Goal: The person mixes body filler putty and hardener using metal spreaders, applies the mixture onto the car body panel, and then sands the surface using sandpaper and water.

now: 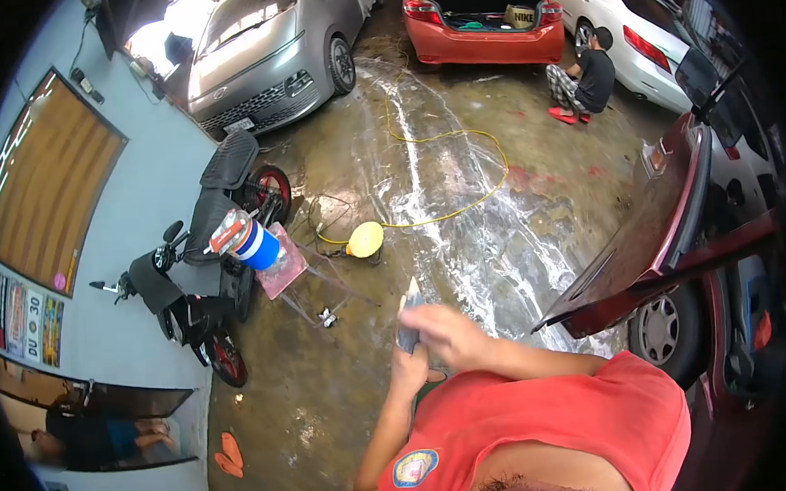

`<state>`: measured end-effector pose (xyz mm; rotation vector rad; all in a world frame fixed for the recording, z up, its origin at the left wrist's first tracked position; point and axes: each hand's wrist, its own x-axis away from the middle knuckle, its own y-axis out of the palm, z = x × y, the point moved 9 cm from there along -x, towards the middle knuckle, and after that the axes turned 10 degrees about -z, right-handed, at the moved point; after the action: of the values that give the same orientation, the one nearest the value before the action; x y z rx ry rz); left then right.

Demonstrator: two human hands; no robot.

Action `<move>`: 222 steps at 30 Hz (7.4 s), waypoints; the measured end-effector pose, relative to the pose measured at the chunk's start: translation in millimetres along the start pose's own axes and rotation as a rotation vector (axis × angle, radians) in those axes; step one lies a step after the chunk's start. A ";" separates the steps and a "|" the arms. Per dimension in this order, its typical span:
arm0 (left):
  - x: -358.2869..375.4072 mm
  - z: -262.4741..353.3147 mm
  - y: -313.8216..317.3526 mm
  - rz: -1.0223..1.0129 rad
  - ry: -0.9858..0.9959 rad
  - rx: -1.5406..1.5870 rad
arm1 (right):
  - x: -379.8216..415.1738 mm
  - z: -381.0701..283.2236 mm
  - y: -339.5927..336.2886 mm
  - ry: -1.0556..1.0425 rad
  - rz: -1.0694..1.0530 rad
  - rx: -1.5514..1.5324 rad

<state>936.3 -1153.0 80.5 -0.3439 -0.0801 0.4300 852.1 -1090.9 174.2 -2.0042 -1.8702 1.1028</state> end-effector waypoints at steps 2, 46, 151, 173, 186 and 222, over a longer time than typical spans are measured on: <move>6.7 -5.8 -20.3 0.122 -0.005 0.196 | -22.7 25.5 -8.2 0.136 0.143 0.006; -204.8 56.3 -209.9 0.139 0.268 -0.375 | -227.0 295.3 -144.7 0.388 0.749 -0.452; -46.7 -197.5 -391.5 1.144 0.381 1.260 | -437.9 341.9 142.7 0.629 -0.284 -0.964; -122.6 -315.2 -498.7 1.518 0.243 1.267 | -746.7 358.9 398.5 -0.082 -0.940 -0.114; -144.5 -294.5 -524.3 1.655 0.043 0.913 | -760.7 384.1 431.0 -0.384 -1.000 -0.159; -149.5 -320.7 -520.1 1.657 -0.211 0.287 | -759.6 420.3 491.6 0.366 -1.284 -0.623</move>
<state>1053.5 -1758.6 -42.8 0.0014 0.0861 2.0951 1029.7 -2026.7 -122.9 -0.6148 -2.6623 -0.1986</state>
